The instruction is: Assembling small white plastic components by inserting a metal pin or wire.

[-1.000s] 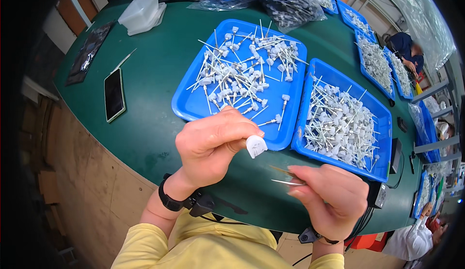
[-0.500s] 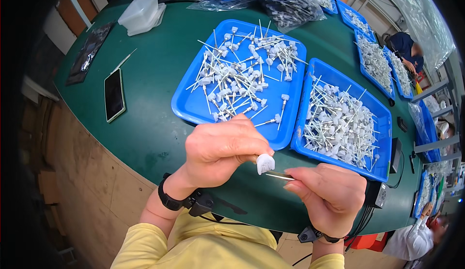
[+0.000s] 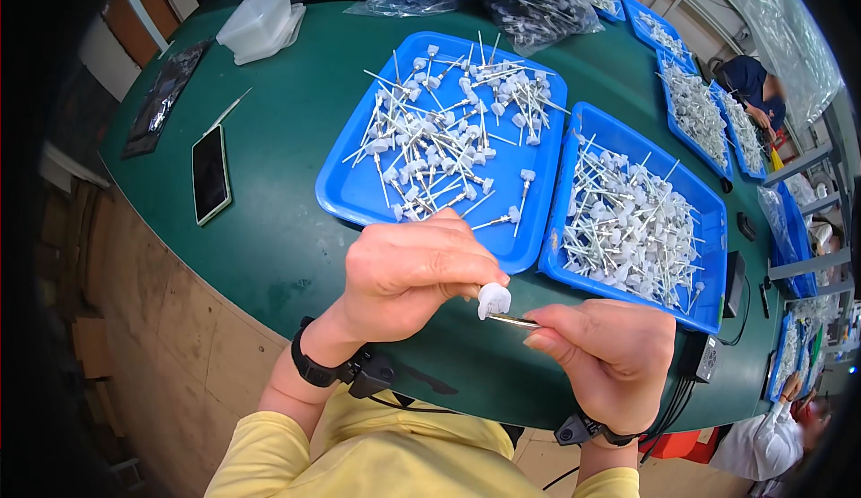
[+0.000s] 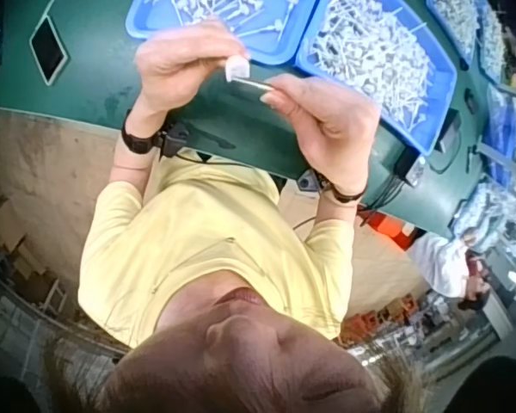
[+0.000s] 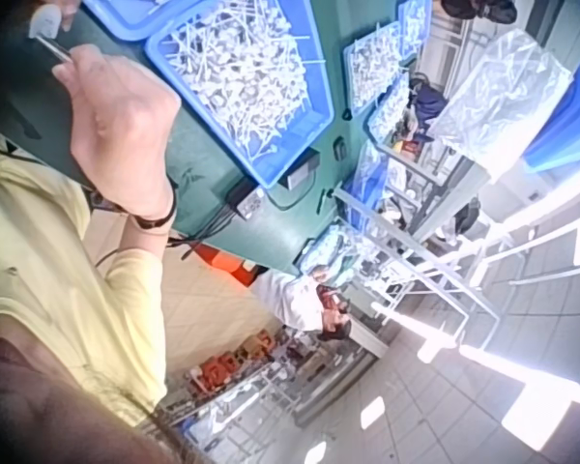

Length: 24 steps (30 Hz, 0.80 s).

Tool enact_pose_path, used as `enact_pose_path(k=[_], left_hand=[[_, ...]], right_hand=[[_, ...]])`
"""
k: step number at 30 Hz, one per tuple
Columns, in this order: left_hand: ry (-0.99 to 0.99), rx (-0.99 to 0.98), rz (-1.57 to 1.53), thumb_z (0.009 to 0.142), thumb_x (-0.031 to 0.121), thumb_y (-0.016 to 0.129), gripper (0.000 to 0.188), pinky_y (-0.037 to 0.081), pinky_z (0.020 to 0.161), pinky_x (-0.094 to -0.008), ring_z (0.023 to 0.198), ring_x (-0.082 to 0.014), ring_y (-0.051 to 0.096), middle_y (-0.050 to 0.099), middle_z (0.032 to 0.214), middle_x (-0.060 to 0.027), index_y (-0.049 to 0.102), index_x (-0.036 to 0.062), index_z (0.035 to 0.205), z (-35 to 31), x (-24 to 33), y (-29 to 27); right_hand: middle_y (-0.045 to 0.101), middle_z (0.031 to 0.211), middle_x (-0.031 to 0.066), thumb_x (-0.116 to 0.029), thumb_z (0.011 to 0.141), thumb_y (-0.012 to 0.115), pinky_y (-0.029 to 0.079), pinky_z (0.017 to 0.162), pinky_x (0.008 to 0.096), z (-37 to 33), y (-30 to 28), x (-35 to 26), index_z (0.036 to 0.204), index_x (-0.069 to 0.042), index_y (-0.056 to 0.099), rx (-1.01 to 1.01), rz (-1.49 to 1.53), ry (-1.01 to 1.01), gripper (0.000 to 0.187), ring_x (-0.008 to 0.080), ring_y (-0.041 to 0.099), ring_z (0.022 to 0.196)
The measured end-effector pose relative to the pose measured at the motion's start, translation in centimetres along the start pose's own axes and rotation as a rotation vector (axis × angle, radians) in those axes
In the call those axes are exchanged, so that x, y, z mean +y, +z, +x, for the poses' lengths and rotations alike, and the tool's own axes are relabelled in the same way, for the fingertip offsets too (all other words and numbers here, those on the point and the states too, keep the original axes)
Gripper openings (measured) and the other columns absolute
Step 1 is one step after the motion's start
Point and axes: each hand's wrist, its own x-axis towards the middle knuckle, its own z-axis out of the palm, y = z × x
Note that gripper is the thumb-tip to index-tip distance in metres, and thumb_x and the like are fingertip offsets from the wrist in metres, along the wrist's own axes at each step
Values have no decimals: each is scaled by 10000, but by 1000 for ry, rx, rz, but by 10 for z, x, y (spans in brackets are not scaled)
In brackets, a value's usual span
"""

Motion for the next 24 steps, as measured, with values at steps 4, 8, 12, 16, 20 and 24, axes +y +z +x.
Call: enact_pose_path(k=[4,8,12,16,20,24], left_hand=[[6,4,65,741,-59,669,103,408,572,-320,590,-228,592,654,710,-128,674,-44,843,0,0,-1],[26,16,166,726,-55,674,105,408,571,-315,583,-224,588,645,698,-123,672,-49,830,1,0,0],[23,21,218,659,-94,667,229,400,573,-297,620,-202,608,643,698,-84,693,-15,872,0,0,0],[19,-8,227,657,-98,660,233,393,567,-299,617,-202,605,644,701,-83,693,-13,871,0,-1,0],[-2,-18,181,660,-88,676,227,406,574,-299,616,-203,602,653,715,-82,692,-9,873,0,0,0],[-30,-41,111,670,-77,691,216,424,587,-298,622,-203,603,665,738,-81,691,-7,874,1,-1,-2]], right_hand=[[600,615,81,-5,680,744,408,433,281,-1,0,1,841,-16,674,-3,-47,-19,177,213,560,483],[626,654,72,1,679,729,431,440,285,-3,0,-1,868,-17,661,22,-139,-59,201,212,581,504],[642,685,63,-3,681,717,438,442,283,-4,0,-2,882,-17,655,19,-231,-91,211,207,591,522],[642,691,63,0,677,708,438,441,282,-4,-1,-1,885,-17,654,-2,-236,-96,215,206,593,527],[633,668,64,8,671,705,439,442,281,-4,-3,-1,873,-18,655,-6,-208,-97,210,209,595,522],[623,638,61,12,668,709,438,443,280,-1,-3,5,848,-18,657,8,-142,-89,190,209,595,515]])
